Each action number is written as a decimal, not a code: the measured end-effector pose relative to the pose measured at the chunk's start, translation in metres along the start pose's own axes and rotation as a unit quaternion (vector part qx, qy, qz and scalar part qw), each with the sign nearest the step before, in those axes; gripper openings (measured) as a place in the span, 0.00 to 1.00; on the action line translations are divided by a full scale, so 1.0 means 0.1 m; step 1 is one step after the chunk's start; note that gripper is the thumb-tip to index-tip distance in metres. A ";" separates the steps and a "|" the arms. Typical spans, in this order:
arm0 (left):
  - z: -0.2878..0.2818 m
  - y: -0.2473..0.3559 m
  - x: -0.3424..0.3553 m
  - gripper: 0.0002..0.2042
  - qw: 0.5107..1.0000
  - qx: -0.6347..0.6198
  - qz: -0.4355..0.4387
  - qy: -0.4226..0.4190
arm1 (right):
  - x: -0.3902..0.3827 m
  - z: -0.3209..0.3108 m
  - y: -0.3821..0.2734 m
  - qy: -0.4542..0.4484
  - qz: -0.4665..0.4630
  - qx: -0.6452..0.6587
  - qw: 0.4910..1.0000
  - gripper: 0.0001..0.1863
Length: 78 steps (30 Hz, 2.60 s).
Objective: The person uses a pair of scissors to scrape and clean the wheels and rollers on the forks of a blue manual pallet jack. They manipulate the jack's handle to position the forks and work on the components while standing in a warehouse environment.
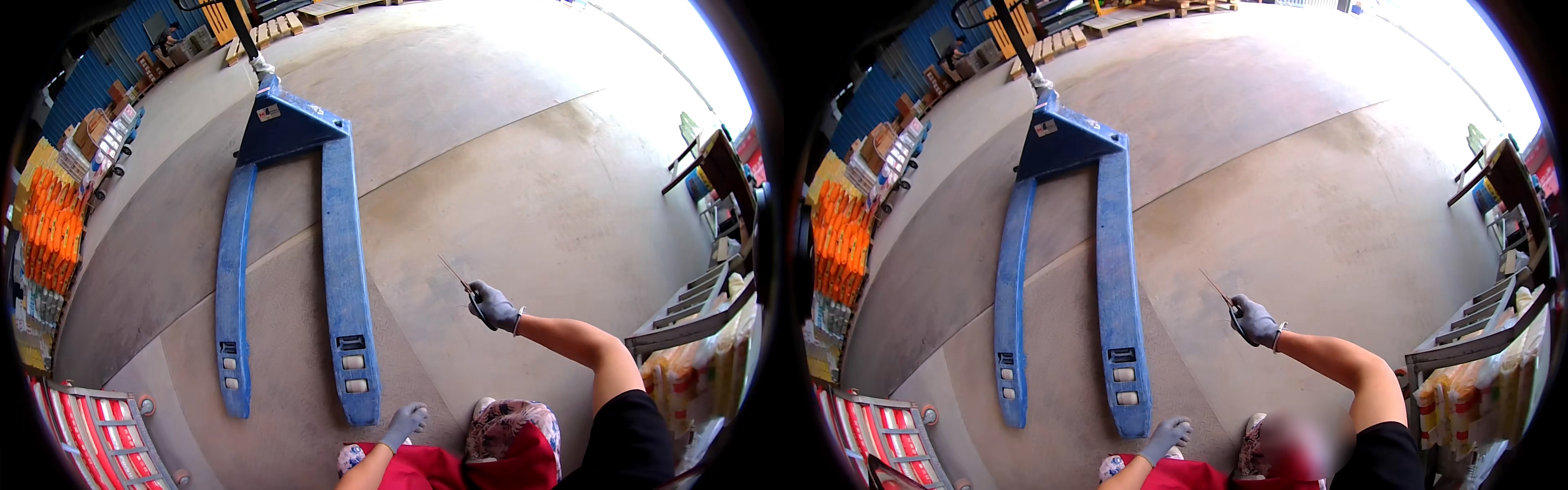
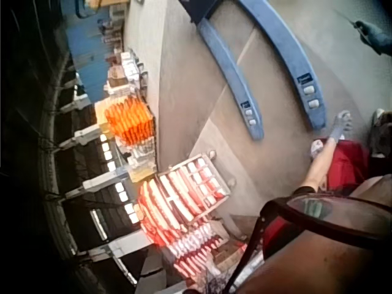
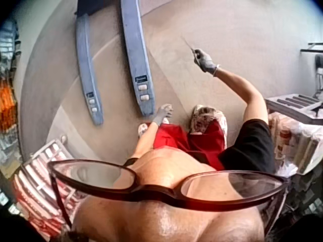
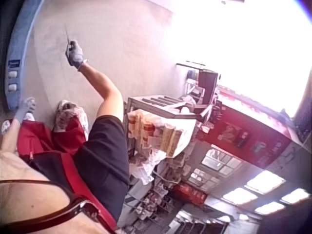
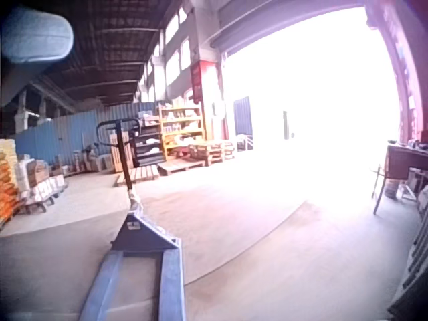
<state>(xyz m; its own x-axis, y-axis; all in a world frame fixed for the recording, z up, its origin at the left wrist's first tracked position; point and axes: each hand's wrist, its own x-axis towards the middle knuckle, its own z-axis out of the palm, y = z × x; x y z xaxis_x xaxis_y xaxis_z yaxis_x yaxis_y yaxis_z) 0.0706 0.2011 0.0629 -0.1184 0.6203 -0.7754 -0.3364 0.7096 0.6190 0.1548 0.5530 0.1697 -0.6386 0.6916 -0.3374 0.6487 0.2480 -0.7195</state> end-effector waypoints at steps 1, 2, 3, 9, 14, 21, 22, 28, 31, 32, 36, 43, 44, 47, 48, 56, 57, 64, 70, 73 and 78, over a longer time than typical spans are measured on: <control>-0.05 -0.08 -0.06 0.15 0.996 -0.083 -0.027 0.003 | -0.10 -0.21 -0.10 0.008 0.010 0.017 1.000 0.20; -0.08 -0.17 -0.13 0.15 0.985 -0.162 -0.056 0.004 | -0.22 -0.43 -0.21 0.018 0.022 0.035 0.999 0.20; -0.13 -0.31 -0.20 0.15 0.976 -0.210 -0.055 0.005 | -0.37 -0.62 -0.34 0.030 0.024 0.049 0.998 0.19; -0.01 -0.57 -1.15 0.14 0.913 -0.395 -0.096 -0.041 | -1.70 -1.26 -0.02 0.127 0.107 0.070 0.984 0.18; 0.29 0.49 -2.48 0.12 0.916 -0.393 -0.071 -0.023 | -3.33 -1.26 -0.13 0.200 0.265 0.195 0.923 0.23; 0.73 2.26 -3.18 0.14 0.972 -0.220 -0.076 0.019 | -4.53 -1.91 -1.16 0.324 0.304 0.295 0.846 0.22; 0.81 2.51 -3.12 0.14 0.974 -0.212 -0.083 0.014 | -4.46 -2.05 -1.20 0.321 0.319 0.298 0.841 0.22; 1.46 3.98 -3.32 0.14 0.994 -0.095 0.021 -0.042 | -4.39 -3.03 -1.31 0.409 0.234 0.351 0.809 0.23; 1.47 4.30 -3.36 0.16 0.997 -0.060 0.043 -0.020 | -4.16 -3.48 -1.16 0.436 0.219 0.376 0.788 0.23; 1.44 4.34 -3.32 0.16 0.996 -0.073 0.034 0.027 | -4.05 -3.56 -1.04 0.444 0.218 0.389 0.778 0.24; 1.09 4.27 -3.29 0.16 0.978 -0.117 -0.015 0.175 | -3.59 -4.00 -0.94 0.454 0.214 0.461 0.732 0.22; 0.42 4.31 -2.15 0.09 0.966 -0.130 -0.115 0.192 | -2.53 -4.93 -0.68 0.448 0.235 0.482 0.715 0.28; 0.34 4.45 -1.79 0.09 0.969 -0.157 -0.107 0.159 | -2.44 -5.09 -0.64 0.461 0.228 0.496 0.700 0.28; 0.47 5.36 -0.48 0.04 0.964 -0.255 -0.067 -0.032 | -2.11 -5.81 -0.37 0.525 0.181 0.519 0.650 0.28; 1.14 6.06 -0.25 0.04 0.988 -0.147 -0.042 0.034 | -2.11 -6.00 -0.23 0.556 0.183 0.490 0.646 0.28; 5.06 10.03 1.49 0.12 0.961 0.181 0.205 -0.036 | -1.76 -7.32 1.10 0.647 0.241 0.479 0.542 0.24; 5.53 10.27 1.61 0.12 0.956 0.179 0.223 -0.058 | -1.69 -7.54 1.26 0.652 0.237 0.492 0.527 0.24; 7.01 10.44 2.28 0.13 0.888 0.423 0.120 -0.133 | -0.97 -9.72 2.23 0.627 0.241 0.458 0.583 0.21; 7.15 10.55 2.41 0.11 0.938 0.341 -0.052 0.029 | -0.03 -11.82 3.08 0.586 0.168 0.455 0.649 0.22; 7.56 10.73 2.89 0.11 0.950 0.271 -0.124 0.096 | 0.62 -12.74 3.40 0.571 0.151 0.466 0.659 0.22; 8.89 11.84 4.24 0.10 0.969 0.190 -0.108 0.118 | 1.35 -13.95 4.19 0.512 0.172 0.441 0.717 0.25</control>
<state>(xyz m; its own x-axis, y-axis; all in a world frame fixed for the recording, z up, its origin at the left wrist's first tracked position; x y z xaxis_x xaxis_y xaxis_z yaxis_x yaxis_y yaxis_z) 0.4532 1.6010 0.5779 -0.3090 0.3810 -0.8714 -0.0136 0.9144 0.4046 0.9180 1.6963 0.6699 0.4271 0.8566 -0.2895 -0.1085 -0.2693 -0.9569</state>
